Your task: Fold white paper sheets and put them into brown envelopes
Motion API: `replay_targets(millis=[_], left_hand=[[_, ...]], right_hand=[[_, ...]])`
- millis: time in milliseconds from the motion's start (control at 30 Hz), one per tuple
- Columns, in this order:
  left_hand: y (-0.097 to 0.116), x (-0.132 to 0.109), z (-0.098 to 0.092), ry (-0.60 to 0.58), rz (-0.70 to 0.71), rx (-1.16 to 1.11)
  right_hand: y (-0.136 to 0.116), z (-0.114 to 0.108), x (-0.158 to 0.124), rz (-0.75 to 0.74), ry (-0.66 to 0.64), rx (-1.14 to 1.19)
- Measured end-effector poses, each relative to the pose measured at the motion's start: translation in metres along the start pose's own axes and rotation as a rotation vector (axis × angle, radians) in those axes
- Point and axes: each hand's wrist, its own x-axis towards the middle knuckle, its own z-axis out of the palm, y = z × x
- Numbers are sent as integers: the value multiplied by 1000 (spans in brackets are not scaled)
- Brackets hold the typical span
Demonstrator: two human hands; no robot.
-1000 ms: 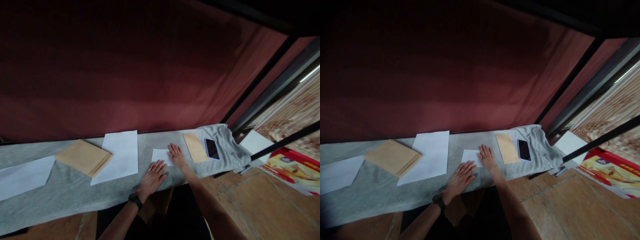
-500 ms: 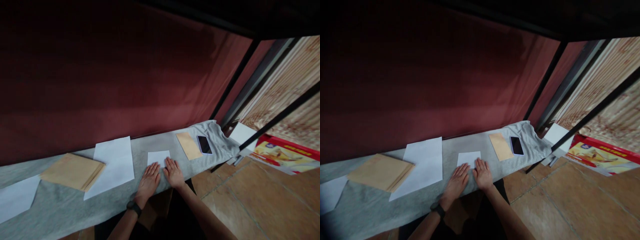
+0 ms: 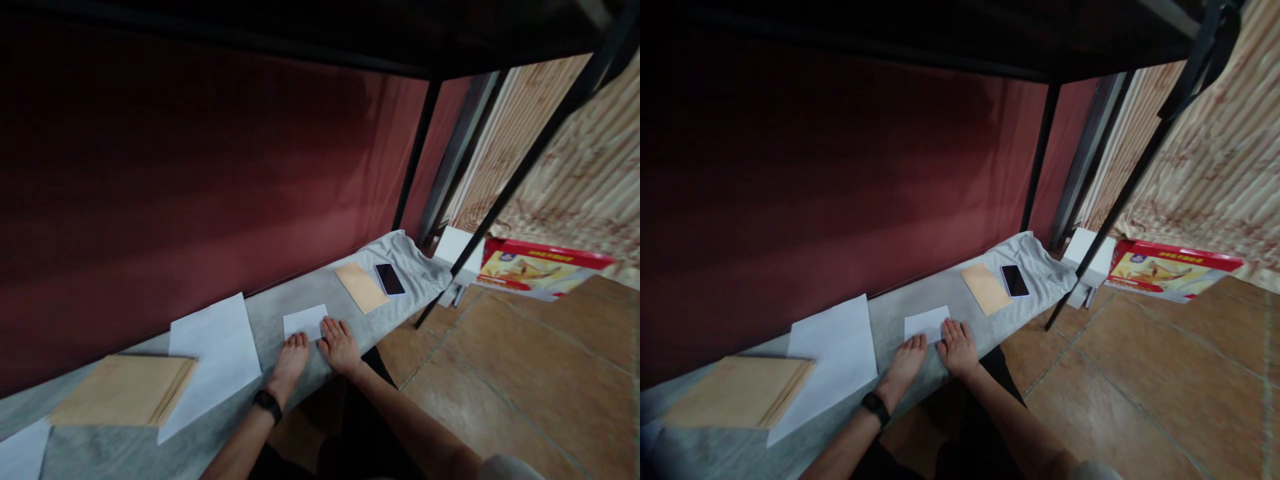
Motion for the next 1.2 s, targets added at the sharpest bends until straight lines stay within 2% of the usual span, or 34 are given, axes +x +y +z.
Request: replay_targets(millis=[200,267,333,400,500,567,600,667,800,900,1067,1200], left_hand=[[11,11,-16,-10,7,-38],[8,10,-23,-3,1,-50],[2,8,-31,35,-70,-135],[-7,5,-38,119,-257,-386],[-12,1,-42,296,-595,-1132],[-5,-2,-38,377,-693,-1552],[1,-4,-35,397,-710,-1686],[17,-10,-28,400,-720,-1812],[39,-21,-13,366,-762,-2036],[33,-24,-5,387,-846,-2152],[3,-24,8,523,-1012,-1975],[-6,-25,16,495,-1025,-1813]], right_hand=[[4,-6,4,63,7,266],[9,-9,6,148,49,442],[14,-12,8,310,117,654],[16,-15,8,528,163,925],[13,-17,6,758,114,1263],[5,-17,4,813,-6,1410],[0,-17,4,816,-73,1464],[-9,-18,4,791,-171,1538],[-15,-17,12,694,-154,1413],[-7,-15,21,670,-142,1274],[11,-16,30,597,-174,1019],[18,-18,33,520,-159,777]])
